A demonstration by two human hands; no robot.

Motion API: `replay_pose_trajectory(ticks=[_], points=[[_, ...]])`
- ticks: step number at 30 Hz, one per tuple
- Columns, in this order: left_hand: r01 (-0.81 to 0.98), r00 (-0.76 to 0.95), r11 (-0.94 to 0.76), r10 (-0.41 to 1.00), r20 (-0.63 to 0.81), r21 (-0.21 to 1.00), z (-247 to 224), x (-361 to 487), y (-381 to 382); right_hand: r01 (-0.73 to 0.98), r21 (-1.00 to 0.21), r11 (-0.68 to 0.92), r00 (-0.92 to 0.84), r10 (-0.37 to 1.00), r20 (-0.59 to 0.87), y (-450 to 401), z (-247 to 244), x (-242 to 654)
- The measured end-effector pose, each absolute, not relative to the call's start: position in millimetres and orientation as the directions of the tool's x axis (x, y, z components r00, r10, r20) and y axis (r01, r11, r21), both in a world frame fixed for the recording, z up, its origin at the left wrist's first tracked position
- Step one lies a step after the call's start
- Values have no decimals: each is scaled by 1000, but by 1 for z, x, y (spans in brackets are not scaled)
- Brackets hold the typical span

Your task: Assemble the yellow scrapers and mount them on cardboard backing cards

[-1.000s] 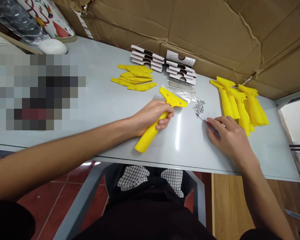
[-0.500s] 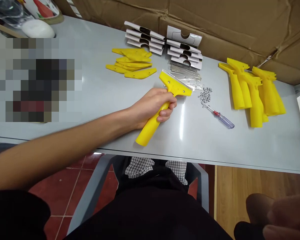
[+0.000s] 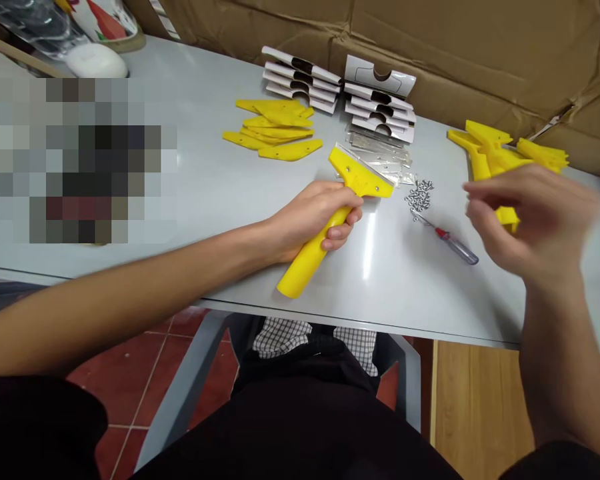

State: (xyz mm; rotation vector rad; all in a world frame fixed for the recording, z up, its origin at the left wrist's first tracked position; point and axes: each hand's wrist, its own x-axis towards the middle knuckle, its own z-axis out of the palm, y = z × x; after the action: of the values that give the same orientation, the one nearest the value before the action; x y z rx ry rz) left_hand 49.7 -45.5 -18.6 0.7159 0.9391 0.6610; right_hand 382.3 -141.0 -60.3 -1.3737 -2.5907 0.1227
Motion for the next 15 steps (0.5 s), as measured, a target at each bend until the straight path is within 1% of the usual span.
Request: replay_pose_trajectory(ticks=[3, 5, 9, 12, 15], points=[[-178, 436, 603, 757, -487, 778, -17, 50, -46, 819, -155, 553, -528, 831, 177, -90, -20, 329], [-165, 443, 609, 749, -493, 776, -17, 49, -46, 826, -148, 545, -519, 836, 181, -64, -8, 309], [-146, 457, 615, 736, -499, 775, -18, 48, -46, 853, -151, 499, -473, 863, 181, -31, -16, 321], [-134, 459, 610, 737, -497, 781, -19, 48, -46, 877, -184, 443, -408, 891, 199, -15, -26, 345], [-121, 465, 603, 737, -491, 789, -20, 46, -46, 875, -213, 436, -403, 897, 181, -9, -29, 354]])
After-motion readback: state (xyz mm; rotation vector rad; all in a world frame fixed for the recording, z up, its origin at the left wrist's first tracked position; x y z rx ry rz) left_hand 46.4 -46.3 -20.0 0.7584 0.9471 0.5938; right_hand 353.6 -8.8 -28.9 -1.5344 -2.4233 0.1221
